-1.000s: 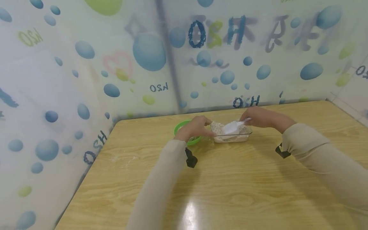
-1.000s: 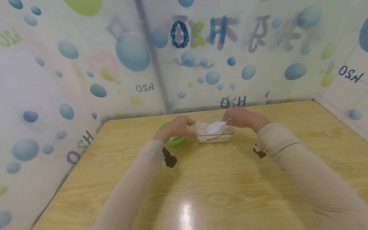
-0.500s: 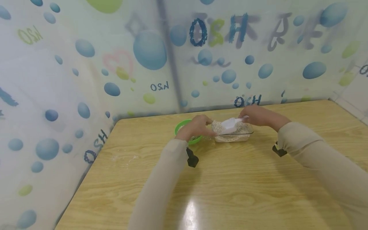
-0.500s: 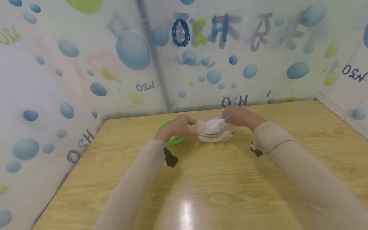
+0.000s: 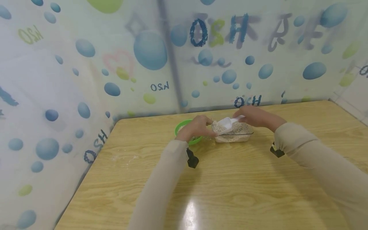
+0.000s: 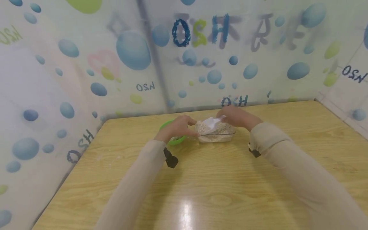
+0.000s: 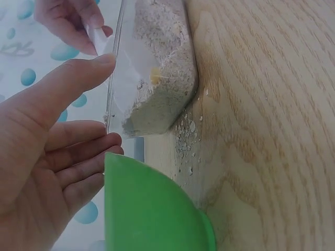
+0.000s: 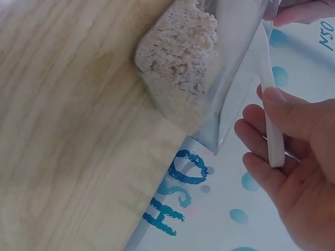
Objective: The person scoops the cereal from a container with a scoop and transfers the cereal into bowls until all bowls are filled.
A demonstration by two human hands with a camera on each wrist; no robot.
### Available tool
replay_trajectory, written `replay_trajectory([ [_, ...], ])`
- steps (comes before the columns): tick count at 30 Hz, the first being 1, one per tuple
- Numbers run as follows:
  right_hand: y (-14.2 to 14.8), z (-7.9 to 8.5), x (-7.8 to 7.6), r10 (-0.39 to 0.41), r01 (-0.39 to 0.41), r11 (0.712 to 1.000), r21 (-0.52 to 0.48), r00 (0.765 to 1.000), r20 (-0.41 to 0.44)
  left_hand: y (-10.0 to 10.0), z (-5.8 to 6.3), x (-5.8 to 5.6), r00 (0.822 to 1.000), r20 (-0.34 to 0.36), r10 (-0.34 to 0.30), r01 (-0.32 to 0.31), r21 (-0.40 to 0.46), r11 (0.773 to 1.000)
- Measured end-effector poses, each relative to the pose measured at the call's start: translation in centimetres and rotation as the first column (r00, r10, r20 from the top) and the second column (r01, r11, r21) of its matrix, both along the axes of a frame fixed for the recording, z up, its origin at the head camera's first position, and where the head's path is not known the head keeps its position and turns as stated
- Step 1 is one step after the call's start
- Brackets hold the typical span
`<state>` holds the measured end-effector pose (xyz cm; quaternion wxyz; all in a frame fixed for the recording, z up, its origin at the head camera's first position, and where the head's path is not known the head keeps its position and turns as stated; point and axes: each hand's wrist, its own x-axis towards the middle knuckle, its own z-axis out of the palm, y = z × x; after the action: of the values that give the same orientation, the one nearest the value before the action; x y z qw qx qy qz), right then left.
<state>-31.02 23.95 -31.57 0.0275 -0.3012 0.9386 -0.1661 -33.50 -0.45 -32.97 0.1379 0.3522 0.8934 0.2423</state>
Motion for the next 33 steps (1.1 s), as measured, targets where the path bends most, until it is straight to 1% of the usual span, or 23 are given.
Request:
replay_trajectory([
  [4, 0.2, -0.5, 0.5, -0.002, 0.001, 0.999, -0.036, 1.000, -0.016, 0.0, 0.0, 0.1, 1.000, -0.004, 0.010, -0.010, 0.003, 1.000],
  [7, 0.3, -1.0, 0.6, -0.004, 0.001, 0.997, -0.071, 0.999, -0.039, 0.0, -0.1, 0.0, 1.000, -0.004, 0.014, -0.014, -0.007, 1.000],
  [11, 0.5, -1.5, 0.7, -0.034, 0.030, 0.993, -0.113, 0.999, -0.036, 0.0, -0.1, 0.0, 1.000, -0.012, 0.019, -0.019, -0.035, 0.999],
  [14, 0.6, -1.8, 0.9, -0.060, 0.057, 0.990, -0.128, 0.998, -0.021, 0.0, 0.0, 0.1, 0.999, -0.016, 0.036, -0.037, -0.062, 0.997],
  [18, 0.8, -2.0, 1.0, -0.070, 0.067, 0.988, -0.139, 0.997, -0.018, 0.1, 0.0, 0.1, 0.999, -0.006, 0.051, -0.051, -0.079, 0.996],
  [25, 1.5, -2.2, 1.4, -0.083, 0.075, 0.980, -0.182, 0.996, -0.037, 0.1, 0.0, 0.2, 0.999, -0.002, 0.049, -0.049, -0.090, 0.995],
  [33, 2.3, -2.1, 2.0, -0.123, 0.111, 0.971, -0.211, 0.991, -0.044, 0.1, -0.2, 0.0, 0.998, -0.035, 0.044, -0.047, -0.098, 0.994],
])
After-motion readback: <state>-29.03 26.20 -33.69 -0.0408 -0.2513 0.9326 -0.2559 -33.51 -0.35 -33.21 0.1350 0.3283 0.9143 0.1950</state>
